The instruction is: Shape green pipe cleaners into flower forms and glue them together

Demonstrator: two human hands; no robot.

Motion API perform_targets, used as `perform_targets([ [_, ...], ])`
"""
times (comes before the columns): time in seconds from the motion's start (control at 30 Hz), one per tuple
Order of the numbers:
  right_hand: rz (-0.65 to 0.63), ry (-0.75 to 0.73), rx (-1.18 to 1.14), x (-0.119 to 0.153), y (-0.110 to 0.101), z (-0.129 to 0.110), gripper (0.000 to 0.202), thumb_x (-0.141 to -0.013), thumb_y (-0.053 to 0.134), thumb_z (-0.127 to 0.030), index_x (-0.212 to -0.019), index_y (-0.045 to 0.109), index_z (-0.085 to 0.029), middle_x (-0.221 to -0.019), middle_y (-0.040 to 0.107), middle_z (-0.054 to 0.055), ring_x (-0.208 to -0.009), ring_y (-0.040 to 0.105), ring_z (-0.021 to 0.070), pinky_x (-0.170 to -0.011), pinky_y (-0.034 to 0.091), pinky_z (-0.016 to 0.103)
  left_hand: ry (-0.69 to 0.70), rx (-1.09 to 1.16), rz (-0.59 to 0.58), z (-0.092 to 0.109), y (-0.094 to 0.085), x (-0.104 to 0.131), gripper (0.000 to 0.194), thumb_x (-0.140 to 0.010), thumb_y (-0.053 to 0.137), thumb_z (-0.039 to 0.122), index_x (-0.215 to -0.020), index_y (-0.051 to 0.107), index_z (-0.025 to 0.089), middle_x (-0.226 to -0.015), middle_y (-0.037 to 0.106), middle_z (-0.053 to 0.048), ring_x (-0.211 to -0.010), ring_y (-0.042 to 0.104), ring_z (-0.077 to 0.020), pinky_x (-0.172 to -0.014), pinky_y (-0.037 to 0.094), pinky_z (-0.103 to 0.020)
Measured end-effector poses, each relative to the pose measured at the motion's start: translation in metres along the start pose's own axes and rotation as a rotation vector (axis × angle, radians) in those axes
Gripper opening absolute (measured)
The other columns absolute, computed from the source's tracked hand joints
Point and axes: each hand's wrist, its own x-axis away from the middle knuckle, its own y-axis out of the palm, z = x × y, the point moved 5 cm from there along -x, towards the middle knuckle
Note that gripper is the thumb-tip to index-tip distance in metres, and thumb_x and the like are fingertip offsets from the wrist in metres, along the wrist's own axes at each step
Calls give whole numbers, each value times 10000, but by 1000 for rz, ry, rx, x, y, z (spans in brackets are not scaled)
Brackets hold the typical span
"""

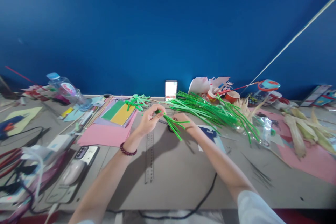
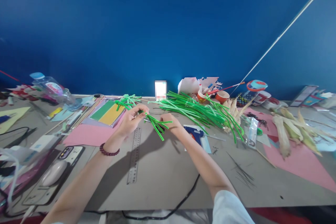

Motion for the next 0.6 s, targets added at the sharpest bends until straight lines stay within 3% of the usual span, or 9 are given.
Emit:
perform_targets([
  [0.17,224,-31,-14,7,-55,-22,169,-801,528,-261,-782,673,-176,-691,675,36,-629,596,156,-612,450,263,-16,-62,18,-5,1,2,233,-843,577,426,-823,605,195,-845,599,-59,-815,545,-191,-753,419,-297],
  [0.23,300,-80,-175,16,-69,-39,199,-812,557,-318,-823,685,-166,-707,685,46,-617,611,157,-603,476,268,-14,-75,24,-6,4,3,236,-840,579,430,-819,603,196,-835,596,-55,-804,543,-188,-743,417,-293],
  [0.4,240,-218,-330,34,-60,-83,147,-790,600,-257,-862,710,-190,-822,716,44,-702,646,147,-647,516,264,28,-83,45,-4,9,5,211,-849,570,407,-817,596,200,-834,596,-52,-817,544,-187,-757,412,-297],
  [0.6,311,-213,-339,38,-48,-90,136,-788,592,-226,-831,716,-191,-792,714,42,-667,639,143,-633,523,268,38,-131,98,-1,9,5,165,-842,584,364,-808,611,205,-807,605,-47,-804,551,-190,-749,409,-302],
])
